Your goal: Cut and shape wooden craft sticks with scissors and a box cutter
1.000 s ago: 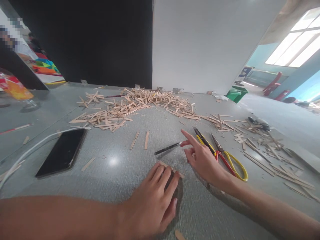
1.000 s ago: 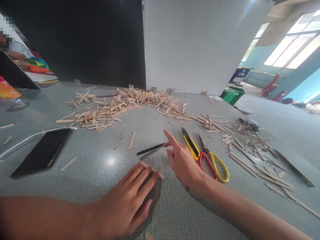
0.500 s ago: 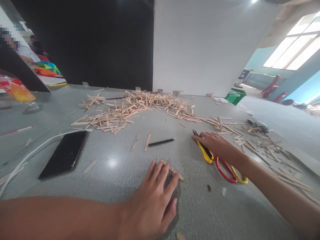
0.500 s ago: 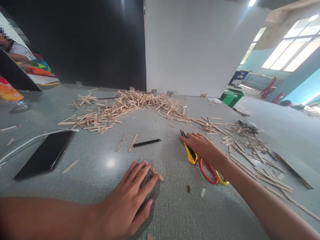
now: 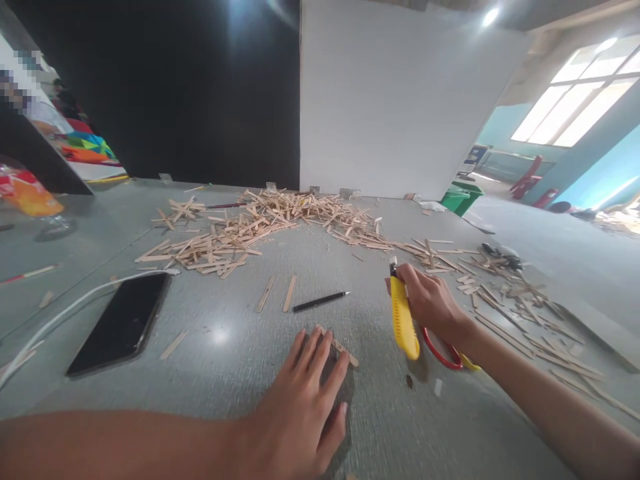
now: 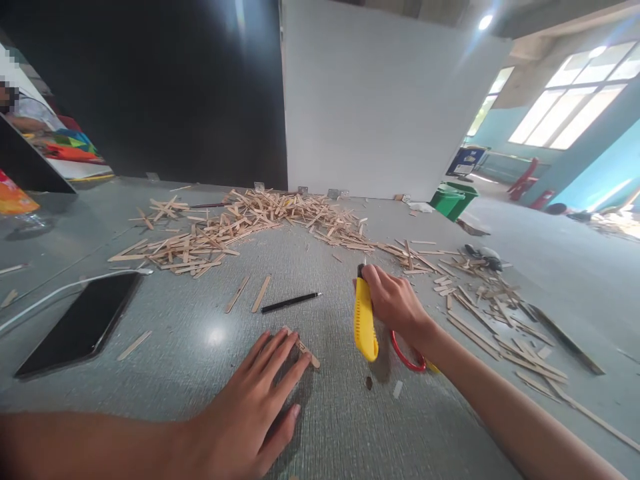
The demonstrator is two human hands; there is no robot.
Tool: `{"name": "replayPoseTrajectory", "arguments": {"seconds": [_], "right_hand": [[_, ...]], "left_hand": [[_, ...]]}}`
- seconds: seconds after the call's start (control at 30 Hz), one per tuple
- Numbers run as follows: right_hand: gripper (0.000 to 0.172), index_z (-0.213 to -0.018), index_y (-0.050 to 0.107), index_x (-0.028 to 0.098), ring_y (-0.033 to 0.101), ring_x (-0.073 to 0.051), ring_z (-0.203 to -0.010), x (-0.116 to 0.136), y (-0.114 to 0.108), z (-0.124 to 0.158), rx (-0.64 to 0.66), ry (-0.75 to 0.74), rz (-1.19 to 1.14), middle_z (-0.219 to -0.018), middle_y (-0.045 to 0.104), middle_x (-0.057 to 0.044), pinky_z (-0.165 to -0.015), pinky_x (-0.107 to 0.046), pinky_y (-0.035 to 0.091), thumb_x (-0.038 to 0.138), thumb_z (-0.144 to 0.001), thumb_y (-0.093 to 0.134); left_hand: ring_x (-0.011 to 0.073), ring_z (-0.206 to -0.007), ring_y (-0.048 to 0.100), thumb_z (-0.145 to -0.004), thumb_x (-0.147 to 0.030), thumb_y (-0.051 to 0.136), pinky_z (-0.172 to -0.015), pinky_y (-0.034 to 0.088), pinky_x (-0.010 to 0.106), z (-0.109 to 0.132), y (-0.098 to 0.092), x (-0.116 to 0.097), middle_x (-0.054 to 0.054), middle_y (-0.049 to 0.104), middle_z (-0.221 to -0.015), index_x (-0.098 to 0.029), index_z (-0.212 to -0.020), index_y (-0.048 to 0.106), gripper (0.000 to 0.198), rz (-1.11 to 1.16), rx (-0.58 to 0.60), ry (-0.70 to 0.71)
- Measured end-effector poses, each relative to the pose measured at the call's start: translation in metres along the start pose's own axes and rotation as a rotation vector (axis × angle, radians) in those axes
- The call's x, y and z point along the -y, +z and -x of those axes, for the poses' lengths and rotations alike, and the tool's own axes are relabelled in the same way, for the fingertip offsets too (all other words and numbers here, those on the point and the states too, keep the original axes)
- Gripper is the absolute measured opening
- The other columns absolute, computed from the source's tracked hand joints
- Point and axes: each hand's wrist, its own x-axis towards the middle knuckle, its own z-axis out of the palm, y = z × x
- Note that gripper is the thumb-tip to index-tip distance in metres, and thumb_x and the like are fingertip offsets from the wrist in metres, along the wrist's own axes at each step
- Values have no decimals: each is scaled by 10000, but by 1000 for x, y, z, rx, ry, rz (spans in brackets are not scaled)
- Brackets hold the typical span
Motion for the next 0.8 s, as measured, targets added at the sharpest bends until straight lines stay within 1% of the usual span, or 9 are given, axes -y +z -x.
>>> {"name": "replayPoseTrajectory", "arguments": {"seconds": [0.07, 0.13, 0.2, 0.3, 0.37, 0.43, 0.57, 0.67, 0.8], "right_hand": [[118, -923, 460, 255, 460, -171, -521, 9, -6, 1, -21, 30, -138, -693, 563, -2, -518, -312, 312, 291, -1026, 415], [97, -977, 477, 257, 446, -156, -515, 21, -9, 2, -36, 65, -290, -681, 531, 30, -537, -309, 343, 330, -1032, 444], [172, -1147, 509, 258, 451, -151, -520, 36, -9, 4, -51, 126, -450, -718, 543, 35, -543, -308, 369, 379, -1047, 437], [348, -1388, 405, 308, 431, -135, -490, 61, -1, 9, -51, 262, -713, -807, 555, 36, -491, -288, 403, 457, -1082, 334], [311, -1332, 380, 323, 422, -128, -459, 75, 6, 15, -16, 355, -875, -790, 518, 55, -421, -260, 399, 501, -1090, 302], [263, -1178, 437, 308, 422, -126, -438, 84, 12, 21, 70, 419, -994, -705, 491, 76, -370, -234, 377, 537, -1083, 352], [336, -926, 556, 250, 471, -111, -440, 88, 20, 30, 251, 438, -1108, -598, 553, 63, -399, -216, 402, 565, -1039, 521], [353, -890, 609, 227, 513, -110, -456, 85, 21, 31, 292, 419, -1122, -572, 593, 48, -437, -217, 424, 554, -1020, 581], [326, -884, 649, 218, 535, -111, -463, 83, 21, 29, 304, 387, -1076, -556, 609, 44, -453, -219, 430, 521, -1002, 635]], "left_hand": [[451, -1496, 397, -978, -285, 542, -1153, 424, 689, 0, 2, 0, 258, 480, -1573, -136, -1542, 447, 591, 0, -5, 1], [436, -1502, 394, -985, -293, 540, -1167, 416, 680, -1, 2, 0, 247, 478, -1579, -141, -1548, 444, 591, 2, -6, -1], [433, -1504, 392, -984, -284, 539, -1173, 412, 676, -3, 2, 0, 246, 468, -1587, -140, -1546, 450, 587, -1, -5, -2], [445, -1502, 391, -973, -263, 536, -1172, 413, 679, -4, 0, -1, 257, 465, -1586, -127, -1540, 461, 588, -23, 1, 4], [450, -1496, 399, -967, -259, 533, -1173, 413, 678, -5, 0, -1, 260, 476, -1576, -120, -1530, 474, 583, -37, 8, 12], [449, -1490, 410, -966, -262, 530, -1177, 414, 672, -4, -1, -2, 260, 486, -1569, -115, -1517, 490, 572, -43, 17, 9], [462, -1482, 416, -968, -279, 527, -1173, 418, 672, -5, -2, -3, 286, 479, -1564, -91, -1516, 491, 580, -46, 41, 1], [487, -1466, 427, -962, -298, 540, -1158, 426, 682, -8, -6, -2, 312, 473, -1555, -71, -1525, 476, 610, -37, 75, 35], [475, -1463, 437, -994, -345, 510, -1186, 385, 675, -13, -11, 2, 303, 501, -1531, -88, -1501, 506, 568, 13, 98, 66]]}}
